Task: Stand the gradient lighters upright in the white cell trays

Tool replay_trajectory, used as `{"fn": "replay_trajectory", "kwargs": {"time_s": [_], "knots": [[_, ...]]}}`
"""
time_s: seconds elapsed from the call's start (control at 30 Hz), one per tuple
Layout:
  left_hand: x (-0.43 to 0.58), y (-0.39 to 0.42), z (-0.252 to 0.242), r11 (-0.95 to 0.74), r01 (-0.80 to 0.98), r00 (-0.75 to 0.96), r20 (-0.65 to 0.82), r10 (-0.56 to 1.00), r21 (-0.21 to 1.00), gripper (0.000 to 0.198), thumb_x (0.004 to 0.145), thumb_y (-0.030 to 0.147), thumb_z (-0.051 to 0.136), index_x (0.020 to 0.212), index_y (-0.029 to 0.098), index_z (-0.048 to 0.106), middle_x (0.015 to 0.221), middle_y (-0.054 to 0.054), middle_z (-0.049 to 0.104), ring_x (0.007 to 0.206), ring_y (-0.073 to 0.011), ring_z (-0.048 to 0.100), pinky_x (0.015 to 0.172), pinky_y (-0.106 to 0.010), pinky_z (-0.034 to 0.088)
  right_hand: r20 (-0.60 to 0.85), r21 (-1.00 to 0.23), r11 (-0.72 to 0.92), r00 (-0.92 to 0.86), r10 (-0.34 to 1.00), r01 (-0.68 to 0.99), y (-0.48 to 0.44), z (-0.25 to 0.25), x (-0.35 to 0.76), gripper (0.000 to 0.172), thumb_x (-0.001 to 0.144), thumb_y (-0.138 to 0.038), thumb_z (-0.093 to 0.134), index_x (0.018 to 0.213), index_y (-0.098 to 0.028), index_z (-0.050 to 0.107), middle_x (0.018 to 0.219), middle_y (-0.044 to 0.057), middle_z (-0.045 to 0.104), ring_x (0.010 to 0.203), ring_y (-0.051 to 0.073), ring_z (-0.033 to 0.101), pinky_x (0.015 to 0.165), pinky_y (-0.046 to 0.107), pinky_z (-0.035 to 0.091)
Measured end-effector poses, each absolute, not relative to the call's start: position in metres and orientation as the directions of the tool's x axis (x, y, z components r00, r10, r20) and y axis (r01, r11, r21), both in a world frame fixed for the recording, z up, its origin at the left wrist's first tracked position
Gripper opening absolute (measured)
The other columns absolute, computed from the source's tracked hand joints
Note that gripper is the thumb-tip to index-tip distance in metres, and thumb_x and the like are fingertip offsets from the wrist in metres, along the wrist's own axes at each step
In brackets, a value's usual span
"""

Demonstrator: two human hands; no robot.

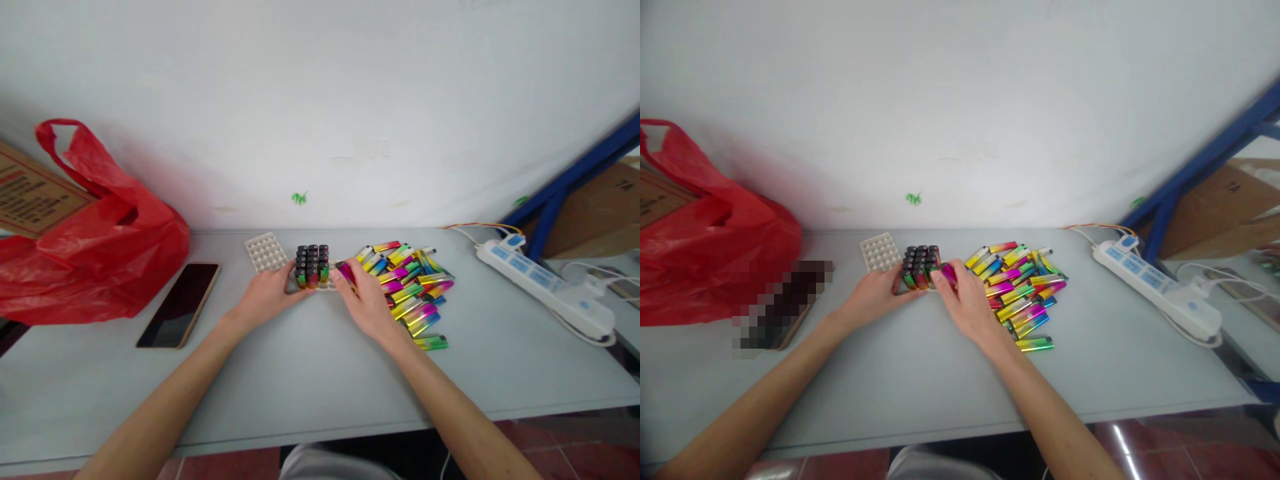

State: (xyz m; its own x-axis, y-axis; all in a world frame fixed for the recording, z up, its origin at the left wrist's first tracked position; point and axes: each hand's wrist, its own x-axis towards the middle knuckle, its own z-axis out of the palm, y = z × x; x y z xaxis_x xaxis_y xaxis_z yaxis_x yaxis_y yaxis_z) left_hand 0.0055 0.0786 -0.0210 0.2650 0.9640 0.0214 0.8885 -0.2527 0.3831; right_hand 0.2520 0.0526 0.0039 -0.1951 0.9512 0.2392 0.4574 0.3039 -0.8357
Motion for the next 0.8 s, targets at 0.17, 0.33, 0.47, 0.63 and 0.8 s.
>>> {"fn": "replay_trajectory", "kwargs": {"time_s": [0.17,0.33,0.47,0.63,0.8], "knots": [[0.006,0.078,-0.019,-0.257,0.884,0.268,0.026,0.963,0.392,0.060,0.096,0.068,0.073,0.134,0.021,0.068,0.087,-0.006,0.077,0.082,-0.0303,0.077,0.069,-0.032,0.048,0.371,-0.697,0.504,-0.345,0.862,0.510,0.056,0.007,0.261,0.036,0.116,-0.051,0.048,0.100,-0.023,0.064,0.104,0.010,0.072,0.101,0.027,0.068,0.093,0.036,0.052],[0.007,0.078,-0.017,-0.249,0.881,0.262,0.024,0.965,0.402,0.061,0.096,0.067,0.075,0.134,0.021,0.069,0.088,-0.006,0.078,0.084,-0.0308,0.077,0.073,-0.033,0.050,0.349,-0.669,0.496,-0.355,0.867,0.554,0.060,0.004,0.267,0.051,0.115,-0.064,0.048,0.087,-0.025,0.063,0.086,0.007,0.072,0.084,0.025,0.069,0.081,0.034,0.051],[0.008,0.078,-0.017,-0.237,0.884,0.252,0.017,0.968,0.404,0.060,0.095,0.066,0.076,0.133,0.021,0.069,0.087,-0.006,0.077,0.081,-0.0303,0.076,0.071,-0.033,0.050,0.290,-0.717,0.446,-0.353,0.890,0.535,0.062,-0.003,0.266,0.045,0.117,-0.060,0.047,0.104,-0.024,0.070,0.096,0.008,0.081,0.089,0.025,0.076,0.082,0.034,0.054],[0.009,0.077,-0.016,-0.242,0.879,0.255,0.024,0.967,0.412,0.060,0.096,0.066,0.076,0.136,0.022,0.069,0.088,-0.006,0.078,0.082,-0.0313,0.077,0.072,-0.033,0.051,0.208,-0.574,0.464,-0.427,0.880,0.675,0.062,-0.004,0.260,0.039,0.119,-0.050,0.047,0.119,-0.021,0.073,0.112,0.013,0.083,0.103,0.029,0.079,0.086,0.036,0.056],[0.009,0.078,-0.016,-0.237,0.880,0.253,0.015,0.967,0.413,0.061,0.096,0.067,0.075,0.136,0.022,0.068,0.087,-0.006,0.078,0.085,-0.0322,0.078,0.071,-0.033,0.050,0.141,-0.390,0.443,-0.423,0.895,0.807,0.060,0.005,0.249,0.039,0.119,-0.048,0.048,0.127,-0.020,0.072,0.118,0.016,0.082,0.103,0.031,0.080,0.078,0.034,0.055]]}}
